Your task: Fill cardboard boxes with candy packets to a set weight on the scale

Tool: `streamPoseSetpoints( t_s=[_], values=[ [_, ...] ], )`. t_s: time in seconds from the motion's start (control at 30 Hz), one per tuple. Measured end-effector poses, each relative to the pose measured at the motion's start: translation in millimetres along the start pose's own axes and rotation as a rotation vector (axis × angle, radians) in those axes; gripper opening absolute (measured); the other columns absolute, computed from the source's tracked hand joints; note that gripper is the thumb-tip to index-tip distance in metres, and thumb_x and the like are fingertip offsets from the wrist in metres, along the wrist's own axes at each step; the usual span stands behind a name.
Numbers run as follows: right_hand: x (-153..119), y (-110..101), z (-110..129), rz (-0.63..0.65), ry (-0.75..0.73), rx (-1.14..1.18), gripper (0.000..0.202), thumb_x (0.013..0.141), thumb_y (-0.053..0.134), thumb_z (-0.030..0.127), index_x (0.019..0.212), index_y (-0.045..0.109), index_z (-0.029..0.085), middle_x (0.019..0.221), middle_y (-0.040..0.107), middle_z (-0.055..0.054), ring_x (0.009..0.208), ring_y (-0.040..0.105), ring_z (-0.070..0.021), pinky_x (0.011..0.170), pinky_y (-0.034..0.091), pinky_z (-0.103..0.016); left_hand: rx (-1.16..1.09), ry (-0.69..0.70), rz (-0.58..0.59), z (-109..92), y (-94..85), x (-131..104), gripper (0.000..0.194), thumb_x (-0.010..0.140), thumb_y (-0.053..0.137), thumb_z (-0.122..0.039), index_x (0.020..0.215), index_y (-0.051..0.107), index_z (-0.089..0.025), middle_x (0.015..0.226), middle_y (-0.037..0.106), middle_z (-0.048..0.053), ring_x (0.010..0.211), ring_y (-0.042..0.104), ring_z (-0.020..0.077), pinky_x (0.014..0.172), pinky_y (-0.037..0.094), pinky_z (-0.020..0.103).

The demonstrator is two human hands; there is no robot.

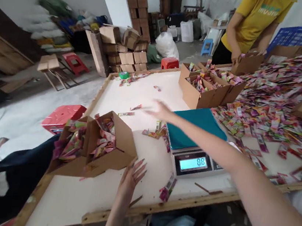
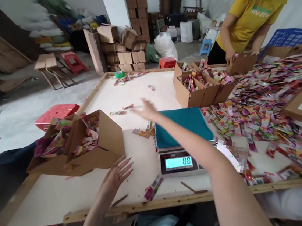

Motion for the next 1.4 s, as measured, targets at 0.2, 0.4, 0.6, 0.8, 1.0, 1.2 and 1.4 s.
streamPoseSetpoints(
  t_s=[0.2,0.4,0.6,0.8,1.0,1.2,1.4],
  values=[
    [18,-201,-143,-0.307,0.449,-0.586,0.084,0.097,0.068,0.061,0.159,0.045,0.009,0.154,0.052,-0.033,0.146,0.049,-0.0461,0.119,0.042,-0.063,0.01,0.087,0.085,-29,60.8,10,0.065,0.076,0.09,-0.057,0.129,0.071,-0.025,0.139,0.075,0.016,0.133,0.071,0.04,0.117,0.055,0.056],
    [56,-186,-175,-0.189,0.544,-0.556,0.061,0.097,0.073,0.045,0.139,0.061,0.002,0.137,0.064,-0.035,0.134,0.064,-0.0407,0.113,0.051,-0.051,0.033,0.395,0.159,-122,145.2,73,0.062,0.083,0.083,-0.059,0.131,0.07,-0.024,0.146,0.071,0.018,0.141,0.065,0.0375,0.116,0.054,0.053],
    [50,-190,-191,-0.254,0.585,-0.516,0.082,0.092,0.079,0.051,0.151,0.046,0.004,0.134,0.066,-0.032,0.129,0.068,-0.0404,0.107,0.056,-0.049,0.241,0.185,0.268,-162,230.7,196,0.046,0.097,0.07,-0.047,0.135,0.063,-0.023,0.161,0.059,0.016,0.148,0.058,0.0288,0.12,0.049,0.042],
    [38,-197,-214,-0.258,0.489,-0.427,0.036,0.093,0.076,0.048,0.105,0.063,0.017,0.112,0.077,-0.019,0.115,0.075,-0.0371,0.096,0.06,-0.041,0.443,-0.208,0.381,-102,308.9,287,0.048,0.092,0.076,-0.053,0.114,0.067,-0.012,0.137,0.069,0.029,0.131,0.068,0.0389,0.117,0.05,0.061],
    [61,-181,-200,-0.246,0.393,-0.188,0.034,0.1,0.061,0.054,0.093,0.05,0.023,0.079,0.074,-0.004,0.069,0.076,-0.0215,0.062,0.058,-0.028,0.406,-0.367,0.421,-47,353.4,317,0.08,0.097,0.041,-0.083,0.115,0.065,-0.009,0.117,0.074,0.023,0.124,0.07,0.0357,0.113,0.054,0.052],
    [34,-208,-75,-0.498,-0.09,-0.267,0.044,0.084,0.077,0.062,0.089,0.06,0.022,0.087,0.073,-0.006,0.085,0.073,-0.0269,0.076,0.058,-0.036,0.016,-0.177,0.412,-111,351.7,285,0.076,0.098,0.038,-0.082,0.121,0.066,-0.015,0.097,0.073,0.014,0.107,0.074,0.0278,0.114,0.054,0.047],
    [-95,-236,4,-0.484,-0.122,-0.246,0.047,0.084,0.078,0.066,0.094,0.061,0.023,0.071,0.065,-0.002,0.063,0.064,-0.019,0.062,0.054,-0.031,-0.016,-0.154,0.597,-113,319.0,145,0.076,0.099,0.037,-0.082,0.127,0.065,-0.017,0.104,0.076,0.014,0.09,0.076,0.0256,0.1,0.061,0.048]
  ],
)
Point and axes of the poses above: each hand's wrist, its own x-axis towards the middle knuckle, its own y-axis out of the palm, z = x × y, the point moved 10 cm from there along x, towards the middle knuckle
